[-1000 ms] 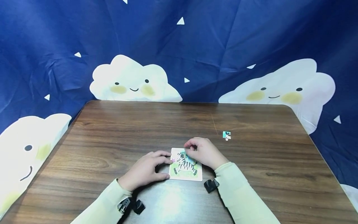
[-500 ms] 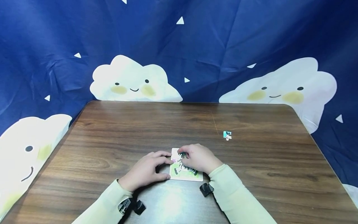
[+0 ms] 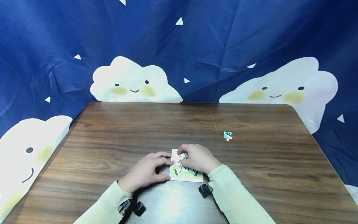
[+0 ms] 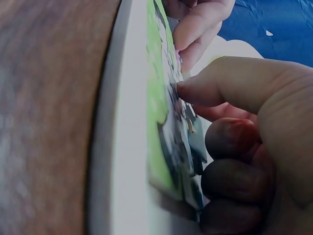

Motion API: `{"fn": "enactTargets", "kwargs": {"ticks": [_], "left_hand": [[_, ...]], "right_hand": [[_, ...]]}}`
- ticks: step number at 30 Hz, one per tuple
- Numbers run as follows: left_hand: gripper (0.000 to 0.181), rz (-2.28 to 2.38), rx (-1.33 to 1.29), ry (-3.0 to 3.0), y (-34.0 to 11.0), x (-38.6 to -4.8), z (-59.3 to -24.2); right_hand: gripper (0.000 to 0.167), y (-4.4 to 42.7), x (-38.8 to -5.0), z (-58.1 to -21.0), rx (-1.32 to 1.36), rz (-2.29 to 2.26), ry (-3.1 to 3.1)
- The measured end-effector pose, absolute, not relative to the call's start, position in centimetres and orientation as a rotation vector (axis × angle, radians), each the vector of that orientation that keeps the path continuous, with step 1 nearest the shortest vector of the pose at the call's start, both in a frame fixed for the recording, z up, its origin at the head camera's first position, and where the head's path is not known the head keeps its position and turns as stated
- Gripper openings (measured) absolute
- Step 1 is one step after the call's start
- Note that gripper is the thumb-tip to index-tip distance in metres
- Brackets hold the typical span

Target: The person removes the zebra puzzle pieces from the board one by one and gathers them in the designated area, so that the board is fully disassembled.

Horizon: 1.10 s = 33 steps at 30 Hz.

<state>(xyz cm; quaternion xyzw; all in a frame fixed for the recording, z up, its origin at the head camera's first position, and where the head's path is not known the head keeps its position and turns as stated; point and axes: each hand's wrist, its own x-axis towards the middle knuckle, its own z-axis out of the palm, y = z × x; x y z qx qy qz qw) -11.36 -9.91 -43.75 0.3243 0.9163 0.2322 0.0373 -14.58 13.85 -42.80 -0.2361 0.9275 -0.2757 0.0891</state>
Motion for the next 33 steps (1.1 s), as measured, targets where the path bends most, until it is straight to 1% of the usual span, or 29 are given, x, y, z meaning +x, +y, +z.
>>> {"fn": "enactTargets", "kwargs": {"ticks": [10,18,28,33], "left_hand": [[0.046,0.708,0.973,2.823,-10.0,-11.3,-43.8],[0.046,0.694,0.999,2.82,-10.0,-11.2,-43.8],[0.047,0.681,0.982,2.828,-10.0,-11.2,-44.0],[0.047,0.679,0.988,2.834,-9.9,-11.3,-43.9]], "right_hand": [[0.023,13.7,-14.5,-42.4,-0.645,-0.873,2.763],[0.016,13.8,-14.1,-42.8,-0.655,-0.849,2.797],[0.017,15.2,-14.6,-42.3,-0.546,-0.861,2.742],[0.021,15.9,-14.9,-42.0,-0.496,-0.84,2.73]]}}
